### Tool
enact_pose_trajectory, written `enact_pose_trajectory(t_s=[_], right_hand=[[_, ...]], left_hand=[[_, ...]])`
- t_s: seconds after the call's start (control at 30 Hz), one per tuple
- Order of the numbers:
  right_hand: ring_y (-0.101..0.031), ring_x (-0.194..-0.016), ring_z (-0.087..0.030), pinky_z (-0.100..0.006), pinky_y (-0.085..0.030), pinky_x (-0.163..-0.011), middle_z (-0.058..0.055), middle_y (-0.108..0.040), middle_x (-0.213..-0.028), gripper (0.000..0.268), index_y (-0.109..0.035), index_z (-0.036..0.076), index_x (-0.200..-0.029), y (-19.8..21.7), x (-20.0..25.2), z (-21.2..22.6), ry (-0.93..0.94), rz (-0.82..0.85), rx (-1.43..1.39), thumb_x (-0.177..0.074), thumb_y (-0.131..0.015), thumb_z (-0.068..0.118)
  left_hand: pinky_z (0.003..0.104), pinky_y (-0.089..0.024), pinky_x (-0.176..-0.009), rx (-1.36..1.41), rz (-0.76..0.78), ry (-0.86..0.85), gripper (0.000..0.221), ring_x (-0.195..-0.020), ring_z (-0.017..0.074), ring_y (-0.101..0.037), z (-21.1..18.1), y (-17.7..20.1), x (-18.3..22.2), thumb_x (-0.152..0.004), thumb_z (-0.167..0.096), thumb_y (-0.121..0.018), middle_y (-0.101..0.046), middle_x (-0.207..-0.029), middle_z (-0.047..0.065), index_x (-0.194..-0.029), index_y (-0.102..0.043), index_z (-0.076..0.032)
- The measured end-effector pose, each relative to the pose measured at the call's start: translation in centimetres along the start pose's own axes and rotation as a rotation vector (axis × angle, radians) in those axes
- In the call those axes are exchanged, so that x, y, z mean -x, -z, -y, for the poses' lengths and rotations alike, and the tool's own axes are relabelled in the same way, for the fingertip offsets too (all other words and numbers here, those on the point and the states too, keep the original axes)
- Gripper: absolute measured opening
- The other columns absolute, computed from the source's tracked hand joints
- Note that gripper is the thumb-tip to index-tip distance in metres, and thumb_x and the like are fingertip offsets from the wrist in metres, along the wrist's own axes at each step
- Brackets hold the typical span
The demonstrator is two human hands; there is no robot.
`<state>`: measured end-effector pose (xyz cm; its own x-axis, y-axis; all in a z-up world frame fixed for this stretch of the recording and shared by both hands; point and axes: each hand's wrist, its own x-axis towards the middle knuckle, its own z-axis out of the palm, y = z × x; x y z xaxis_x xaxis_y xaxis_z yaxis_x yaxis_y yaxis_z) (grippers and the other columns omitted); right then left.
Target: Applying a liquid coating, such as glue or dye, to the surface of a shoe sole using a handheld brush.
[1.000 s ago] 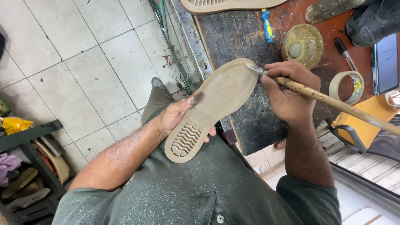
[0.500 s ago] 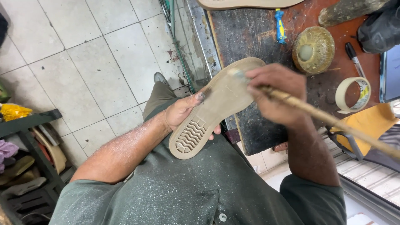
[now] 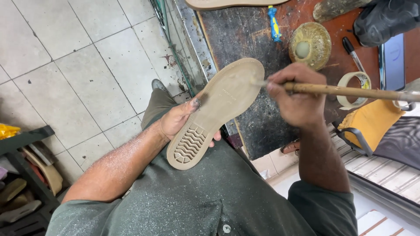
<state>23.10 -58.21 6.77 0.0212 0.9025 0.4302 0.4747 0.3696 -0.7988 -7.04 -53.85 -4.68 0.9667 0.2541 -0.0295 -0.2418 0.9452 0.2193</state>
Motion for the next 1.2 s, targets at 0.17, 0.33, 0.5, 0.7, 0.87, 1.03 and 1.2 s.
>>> enact_pose_trajectory(t_s=[0.17,0.33,0.5,0.7,0.87,1.03,1.2], right_hand=[[-0.070,-0.073,-0.032,-0.035,-0.054,-0.067,-0.025,-0.072,-0.084,0.014,-0.066,-0.005,-0.088,0.2,0.1,-0.9,-0.007,-0.048,-0.006,-0.092,-0.079,-0.009],[-0.073,-0.075,-0.030,-0.035,-0.054,-0.063,-0.022,-0.072,-0.084,0.017,-0.068,-0.004,-0.084,-0.1,-0.8,1.4,-0.126,-0.006,-0.002,-0.084,-0.084,-0.011],[-0.072,-0.079,-0.029,-0.035,-0.054,-0.065,-0.025,-0.073,-0.092,0.020,-0.067,-0.006,-0.090,-0.6,-1.7,-0.2,-0.054,-0.137,0.041,-0.094,-0.086,-0.006],[-0.073,-0.076,-0.027,-0.033,-0.056,-0.065,-0.019,-0.075,-0.092,0.013,-0.071,0.001,-0.084,-4.4,-1.0,-1.6,0.019,0.006,-0.126,-0.087,-0.083,-0.003],[-0.074,-0.076,-0.028,-0.035,-0.059,-0.069,-0.018,-0.077,-0.100,0.007,-0.072,0.006,-0.084,-6.5,-1.0,2.7,0.070,0.360,-0.295,-0.087,-0.074,0.000],[-0.068,-0.066,-0.025,-0.028,-0.053,-0.059,-0.019,-0.073,-0.087,0.012,-0.071,0.005,-0.083,-2.6,-2.2,0.3,0.073,0.151,-0.157,-0.093,-0.073,-0.002],[-0.063,-0.052,-0.020,-0.027,-0.045,-0.045,-0.018,-0.070,-0.076,0.007,-0.069,-0.001,-0.087,-1.0,-0.4,2.0,-0.076,0.124,-0.042,-0.089,-0.073,-0.006]], left_hand=[[0.067,-0.063,-0.076,0.010,-0.004,0.000,0.067,-0.097,0.0551,-0.070,-0.1,-0.5,0.1,-0.104,-0.041,-0.046,-0.060,-0.123,0.038,-0.162,-0.022,-0.018],[0.068,-0.062,-0.076,0.024,-0.003,0.004,0.067,-0.097,0.0564,-0.069,-0.5,-0.8,0.1,-0.103,-0.042,-0.048,-0.061,-0.120,0.040,-0.159,-0.028,-0.012],[0.067,-0.063,-0.079,0.059,-0.001,0.028,0.068,-0.101,0.0540,-0.069,-1.2,-1.5,-0.2,-0.104,-0.048,-0.046,-0.063,-0.117,0.041,-0.152,-0.039,-0.001],[0.064,-0.064,-0.074,0.022,-0.025,0.008,0.072,-0.094,0.0505,-0.072,-1.0,-1.7,-0.3,-0.103,-0.054,-0.045,-0.065,-0.112,0.039,-0.144,-0.046,0.005],[0.069,-0.062,-0.074,0.023,-0.034,-0.002,0.073,-0.095,0.0540,-0.070,-0.6,-0.9,-0.4,-0.104,-0.058,-0.042,-0.064,-0.111,0.040,-0.143,-0.046,0.004],[0.069,-0.062,-0.073,0.032,-0.061,0.008,0.072,-0.092,0.0543,-0.070,-0.4,-0.6,0.0,-0.103,-0.057,-0.044,-0.064,-0.116,0.038,-0.146,-0.045,0.000],[0.070,-0.061,-0.075,0.026,-0.047,0.016,0.071,-0.096,0.0556,-0.069,-0.3,-0.5,-0.1,-0.102,-0.057,-0.047,-0.063,-0.120,0.036,-0.150,-0.042,-0.004]])
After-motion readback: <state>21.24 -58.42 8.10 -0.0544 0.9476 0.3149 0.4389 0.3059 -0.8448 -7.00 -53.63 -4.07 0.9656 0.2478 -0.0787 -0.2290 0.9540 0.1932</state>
